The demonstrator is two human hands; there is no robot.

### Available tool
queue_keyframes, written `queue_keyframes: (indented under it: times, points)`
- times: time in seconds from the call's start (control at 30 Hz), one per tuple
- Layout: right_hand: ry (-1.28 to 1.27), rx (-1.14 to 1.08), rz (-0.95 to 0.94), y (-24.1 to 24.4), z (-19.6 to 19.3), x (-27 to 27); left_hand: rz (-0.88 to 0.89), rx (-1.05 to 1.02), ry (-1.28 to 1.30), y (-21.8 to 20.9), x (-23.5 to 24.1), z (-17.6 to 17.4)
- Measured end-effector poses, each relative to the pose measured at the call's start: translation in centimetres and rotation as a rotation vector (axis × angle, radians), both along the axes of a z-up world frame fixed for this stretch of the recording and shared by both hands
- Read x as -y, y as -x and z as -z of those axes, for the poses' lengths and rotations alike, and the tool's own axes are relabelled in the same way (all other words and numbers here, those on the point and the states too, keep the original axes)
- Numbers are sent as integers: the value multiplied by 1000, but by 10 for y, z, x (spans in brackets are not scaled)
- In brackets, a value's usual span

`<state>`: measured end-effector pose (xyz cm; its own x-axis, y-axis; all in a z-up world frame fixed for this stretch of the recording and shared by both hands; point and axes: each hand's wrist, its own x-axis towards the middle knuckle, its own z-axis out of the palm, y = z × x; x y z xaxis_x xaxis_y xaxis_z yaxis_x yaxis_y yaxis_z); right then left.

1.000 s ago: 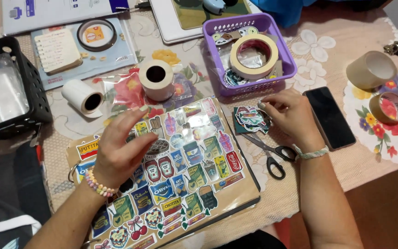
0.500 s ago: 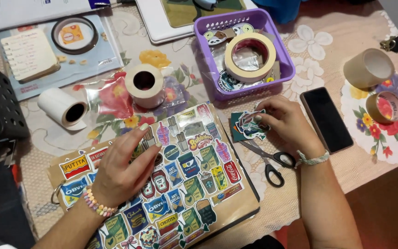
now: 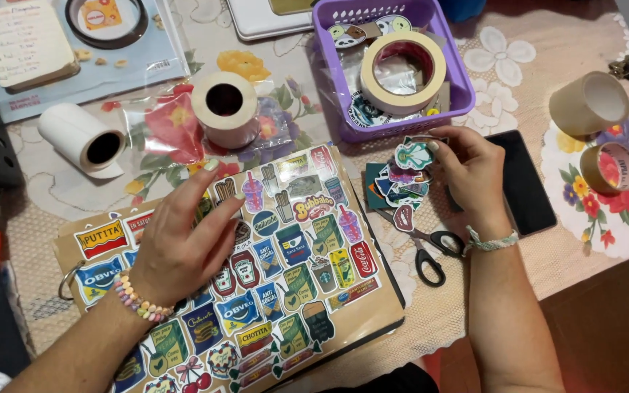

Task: The person sits at a table and organizes a collection of stickers. They remove stickers from a clear plastic sheet, peel off backing paper, and place them into a binder already filled with various stickers. The person also uses scissors to cut a sticker and arranges the items on the table.

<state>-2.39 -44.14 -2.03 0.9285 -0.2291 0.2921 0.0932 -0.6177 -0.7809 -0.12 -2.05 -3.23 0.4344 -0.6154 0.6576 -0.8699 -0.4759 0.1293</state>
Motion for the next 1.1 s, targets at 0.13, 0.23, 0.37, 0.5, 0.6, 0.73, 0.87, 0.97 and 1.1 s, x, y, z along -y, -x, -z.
queue_keyframes:
  times: [0.13, 0.23, 0.37, 0.5, 0.6, 0.73, 0.87, 0.97, 1.1]
  points:
    - [-73, -28, 66, -1, -3, -4, -26, -6, -22, -1, 0, 3]
    - [153, 9, -38, 1, -5, -4, -36, -11, -23, -1, 0, 0]
    - [246, 15, -87, 19, -37, -1, -50, -5, -40, -1, 0, -2]
    - [475, -338, -377, 26, -48, 4, -63, -6, -35, 0, 1, -4]
    - [566, -389, -337, 25, -45, 6, -58, -4, -34, 0, 2, -4]
    - [625, -196, -396, 21, -35, 9, -60, -10, -32, 1, 1, -3]
    - [665, -129, -384, 24, -37, 5, -70, -2, -40, -1, 3, -2]
    - [638, 6, -394, 27, -38, 2, -64, 4, -38, 0, 2, -4]
    - [360, 76, -372, 31, -46, -13, -51, -44, 13, 1, 2, -9]
